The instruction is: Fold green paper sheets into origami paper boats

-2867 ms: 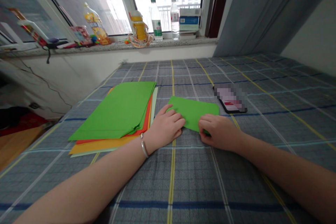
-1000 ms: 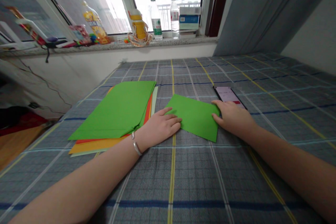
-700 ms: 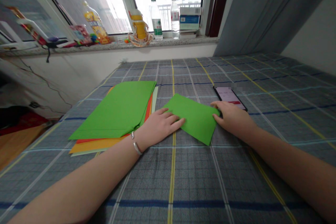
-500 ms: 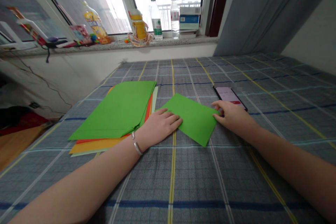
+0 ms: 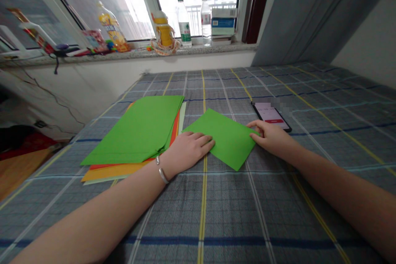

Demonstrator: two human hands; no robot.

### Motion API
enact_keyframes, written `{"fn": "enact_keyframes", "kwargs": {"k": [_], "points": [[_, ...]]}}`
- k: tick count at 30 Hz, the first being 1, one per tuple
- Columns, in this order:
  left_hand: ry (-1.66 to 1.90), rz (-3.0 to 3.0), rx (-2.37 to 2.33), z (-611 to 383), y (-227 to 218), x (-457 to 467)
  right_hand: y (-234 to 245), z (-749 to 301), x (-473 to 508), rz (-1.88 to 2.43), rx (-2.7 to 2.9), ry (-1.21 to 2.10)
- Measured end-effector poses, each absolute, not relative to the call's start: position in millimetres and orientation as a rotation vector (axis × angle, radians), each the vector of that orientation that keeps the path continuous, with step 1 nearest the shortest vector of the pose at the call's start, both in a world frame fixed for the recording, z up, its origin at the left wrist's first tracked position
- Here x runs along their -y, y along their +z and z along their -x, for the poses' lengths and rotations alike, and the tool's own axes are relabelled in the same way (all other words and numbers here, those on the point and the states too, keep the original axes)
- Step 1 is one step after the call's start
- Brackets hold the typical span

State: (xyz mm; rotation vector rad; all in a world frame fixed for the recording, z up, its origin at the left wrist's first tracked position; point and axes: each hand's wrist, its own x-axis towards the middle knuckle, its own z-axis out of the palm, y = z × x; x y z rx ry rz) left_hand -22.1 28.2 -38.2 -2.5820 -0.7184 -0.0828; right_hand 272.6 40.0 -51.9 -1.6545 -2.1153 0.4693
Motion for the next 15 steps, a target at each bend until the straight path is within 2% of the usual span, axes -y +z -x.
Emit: {"fn": "enact_keyframes", "kwargs": {"k": [10, 15], "points": [[-0.004, 2.510, 0.746, 23.0, -35.9, -23.0, -43.8, -275.8, -37.0, 1.782, 2.248, 0.320], [-0.131, 2.522, 0.900, 26.3, -40.2, -27.3, -39.6, -278.4, -35.2, 1.788, 2.314, 0.301]]}}
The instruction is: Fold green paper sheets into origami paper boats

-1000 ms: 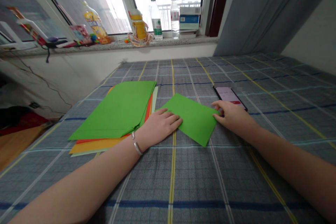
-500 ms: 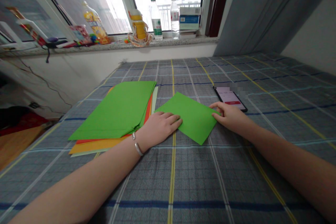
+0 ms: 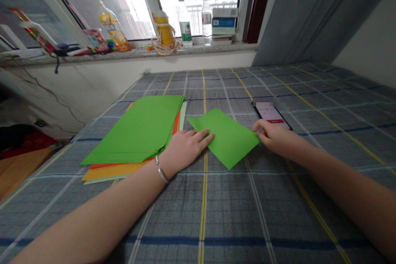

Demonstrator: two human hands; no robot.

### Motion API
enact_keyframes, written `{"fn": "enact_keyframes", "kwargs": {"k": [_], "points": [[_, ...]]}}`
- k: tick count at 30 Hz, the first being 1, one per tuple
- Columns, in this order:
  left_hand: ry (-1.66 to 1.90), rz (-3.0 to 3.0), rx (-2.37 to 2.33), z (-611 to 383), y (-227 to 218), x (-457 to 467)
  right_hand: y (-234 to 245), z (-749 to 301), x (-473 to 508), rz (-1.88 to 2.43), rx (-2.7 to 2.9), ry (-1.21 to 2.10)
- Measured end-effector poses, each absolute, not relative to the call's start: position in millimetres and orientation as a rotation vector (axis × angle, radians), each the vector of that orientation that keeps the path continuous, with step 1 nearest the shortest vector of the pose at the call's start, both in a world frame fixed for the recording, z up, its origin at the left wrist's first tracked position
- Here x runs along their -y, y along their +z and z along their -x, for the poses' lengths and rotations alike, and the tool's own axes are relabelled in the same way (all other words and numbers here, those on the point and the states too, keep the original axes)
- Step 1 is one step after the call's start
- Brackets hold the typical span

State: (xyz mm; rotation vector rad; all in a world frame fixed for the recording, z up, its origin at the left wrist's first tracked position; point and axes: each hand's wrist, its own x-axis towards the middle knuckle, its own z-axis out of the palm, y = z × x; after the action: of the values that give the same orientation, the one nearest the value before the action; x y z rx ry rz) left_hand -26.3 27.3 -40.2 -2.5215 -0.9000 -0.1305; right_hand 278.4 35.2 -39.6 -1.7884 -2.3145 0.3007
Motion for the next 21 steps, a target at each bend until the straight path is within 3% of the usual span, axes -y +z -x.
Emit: {"fn": "enact_keyframes", "kwargs": {"k": [5, 9, 15, 21], "points": [[-0.191, 2.598, 0.974, 27, -49, -35, -39, -278, -31, 1.794, 2.456, 0.338], [-0.228, 2.655, 1.077, 26, -52, -39, -36, -276, -27, 1.790, 2.492, 0.186], [-0.338, 2.750, 1.167, 28, -54, -42, -32, -271, -18, 1.007, 2.687, 0.130], [-0.415, 2.916, 1.039, 29, -56, -44, -37, -258, -15, 0.800, 2.744, 0.006]]}}
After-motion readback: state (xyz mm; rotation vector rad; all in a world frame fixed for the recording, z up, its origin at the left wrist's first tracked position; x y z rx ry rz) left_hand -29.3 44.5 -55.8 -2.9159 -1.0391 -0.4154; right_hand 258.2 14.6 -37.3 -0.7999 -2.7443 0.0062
